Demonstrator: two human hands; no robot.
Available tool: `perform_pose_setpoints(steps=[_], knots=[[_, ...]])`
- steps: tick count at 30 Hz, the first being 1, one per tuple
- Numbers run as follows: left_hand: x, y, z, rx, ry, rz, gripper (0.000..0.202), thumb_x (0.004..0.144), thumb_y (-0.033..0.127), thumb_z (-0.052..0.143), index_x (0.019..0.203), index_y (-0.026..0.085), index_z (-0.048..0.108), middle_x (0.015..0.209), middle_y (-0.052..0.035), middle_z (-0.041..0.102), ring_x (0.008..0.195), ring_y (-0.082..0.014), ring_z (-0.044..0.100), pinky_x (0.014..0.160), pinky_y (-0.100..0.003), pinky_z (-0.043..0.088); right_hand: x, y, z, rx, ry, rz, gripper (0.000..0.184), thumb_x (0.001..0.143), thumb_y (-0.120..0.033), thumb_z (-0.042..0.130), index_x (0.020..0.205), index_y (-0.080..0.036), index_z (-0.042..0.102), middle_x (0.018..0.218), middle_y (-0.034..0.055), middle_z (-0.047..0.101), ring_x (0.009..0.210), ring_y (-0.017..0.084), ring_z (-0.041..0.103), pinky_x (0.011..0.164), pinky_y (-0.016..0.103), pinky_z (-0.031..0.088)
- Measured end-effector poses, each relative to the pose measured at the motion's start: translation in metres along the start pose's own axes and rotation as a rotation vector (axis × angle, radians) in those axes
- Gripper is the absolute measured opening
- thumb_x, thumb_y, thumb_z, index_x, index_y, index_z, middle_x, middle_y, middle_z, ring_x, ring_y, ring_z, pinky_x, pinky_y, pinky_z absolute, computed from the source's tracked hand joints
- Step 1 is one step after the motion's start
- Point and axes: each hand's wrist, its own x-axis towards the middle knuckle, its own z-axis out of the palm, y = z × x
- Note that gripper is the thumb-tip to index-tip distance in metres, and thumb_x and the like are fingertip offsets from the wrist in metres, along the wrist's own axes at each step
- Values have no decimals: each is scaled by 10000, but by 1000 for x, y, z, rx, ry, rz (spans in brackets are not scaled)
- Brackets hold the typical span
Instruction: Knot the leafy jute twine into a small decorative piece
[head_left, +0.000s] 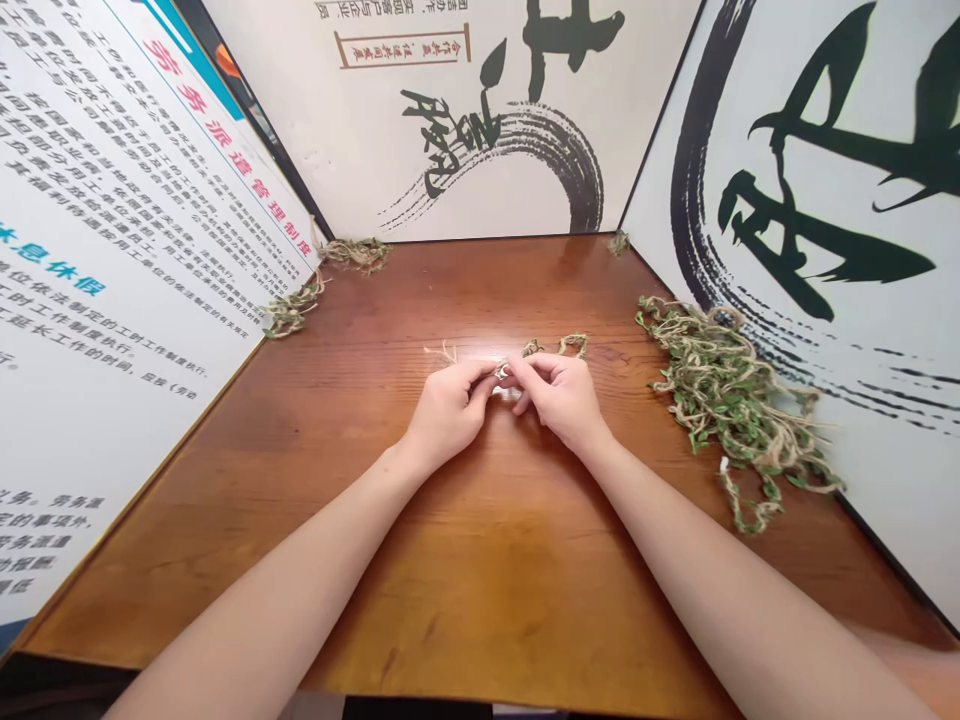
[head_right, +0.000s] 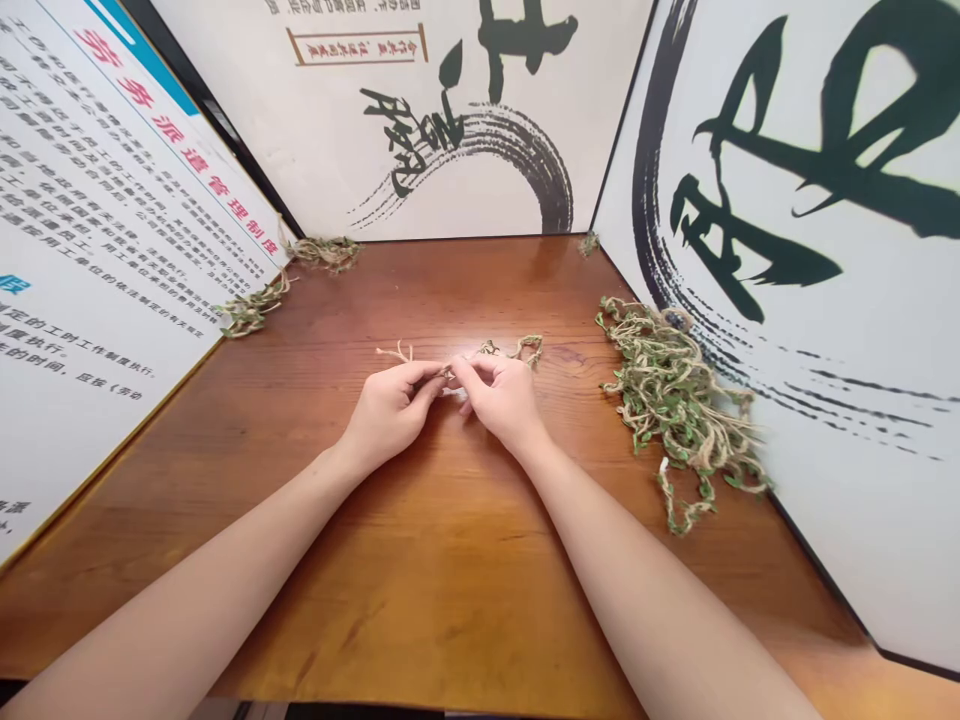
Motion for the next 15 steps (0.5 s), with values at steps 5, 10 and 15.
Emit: perform_pose_setpoints(steps=[5,10,15], knots=[[4,7,-5,-79,35,-125,210,963,296,569,881,158,705,696,-4,630,629,-123,531,632,-259,431,-1,6,-3,-141,328,-379,324,831,-240,631,1141,-153,663,986,104,702,843,192,698,709,313,588],[5,12,-8,-245,-4,-164,263,934,367,595,798,151,661,669,-5,578,619,-111,486,617,-254,398,-2,11,-3,-257,-62,-471,646,837,-168,614,1465,-205,469,1263,103,698,1125,211,684,974,363,556],[11,14,-14,-550,104,-390,254,816,389,684,745,146,657,556,0,511,485,-87,358,477,-248,255,-4,9,-1,-372,-118,-374,471,931,-228,586,1396,-158,560,827,15,712,706,152,645,747,300,515]])
